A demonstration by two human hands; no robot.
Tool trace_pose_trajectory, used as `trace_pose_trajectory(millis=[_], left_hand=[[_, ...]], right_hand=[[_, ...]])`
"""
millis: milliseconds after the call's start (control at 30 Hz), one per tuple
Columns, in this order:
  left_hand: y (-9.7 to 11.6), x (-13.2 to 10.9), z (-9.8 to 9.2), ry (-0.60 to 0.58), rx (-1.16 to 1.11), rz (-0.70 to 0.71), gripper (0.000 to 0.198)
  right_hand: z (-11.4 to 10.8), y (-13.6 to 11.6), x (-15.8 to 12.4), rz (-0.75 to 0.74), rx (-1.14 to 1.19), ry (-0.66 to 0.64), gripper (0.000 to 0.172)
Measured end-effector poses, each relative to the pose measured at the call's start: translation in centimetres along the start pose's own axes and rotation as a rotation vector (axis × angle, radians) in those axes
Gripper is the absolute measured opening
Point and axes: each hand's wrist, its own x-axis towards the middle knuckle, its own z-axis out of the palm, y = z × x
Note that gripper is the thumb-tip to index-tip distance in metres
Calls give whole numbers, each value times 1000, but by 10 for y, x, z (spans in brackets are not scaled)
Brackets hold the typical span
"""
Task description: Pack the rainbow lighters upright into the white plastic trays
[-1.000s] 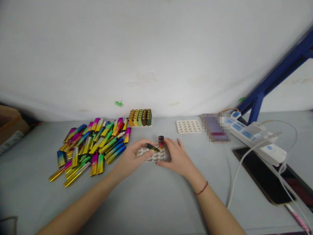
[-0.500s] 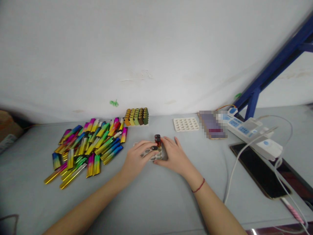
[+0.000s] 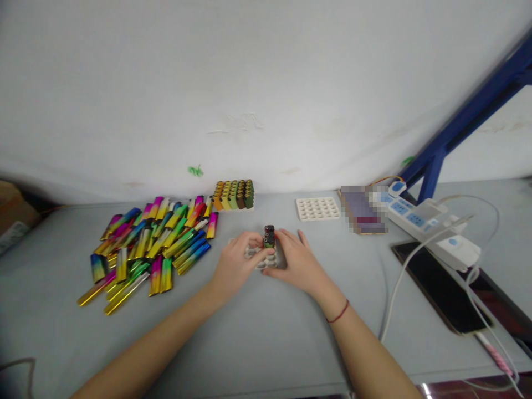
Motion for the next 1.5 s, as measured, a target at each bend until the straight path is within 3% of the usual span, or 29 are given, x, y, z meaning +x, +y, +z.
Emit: trace_pose_trajectory(millis=[233,367,533,667,800,900,1000,1133,1300,1500], left_hand=[[-13,-1,8,0,144,82,18],[-16,0,8,49,285,120,38],[-13,-1,4,-15,395,143,52],[-15,-5,-17,-35,401,234,42],[-33,-10,-60,-11,532,291,23],[-51,-10,-90,113,754,207,28],[-58,-6,-102,192,931,51,32],[-52,6,-91,124,1091,-96,36],[-48,20,-80,-7,1105,-173,42],[-47,18,-82,13,977,-219,38]], right_hand=[[1,1,0,-10,8,-4,81],[1,2,0,-10,-3,2,81],[1,2,0,-8,-11,-5,81],[2,4,-1,-17,-21,1,84],[3,7,-1,-17,-40,-7,85],[3,7,-1,-16,-46,-3,84],[3,6,-2,-23,-42,2,82],[2,6,-2,-17,-55,-6,81],[1,7,-3,-13,-72,-11,81],[1,7,-3,-17,-68,-14,80]])
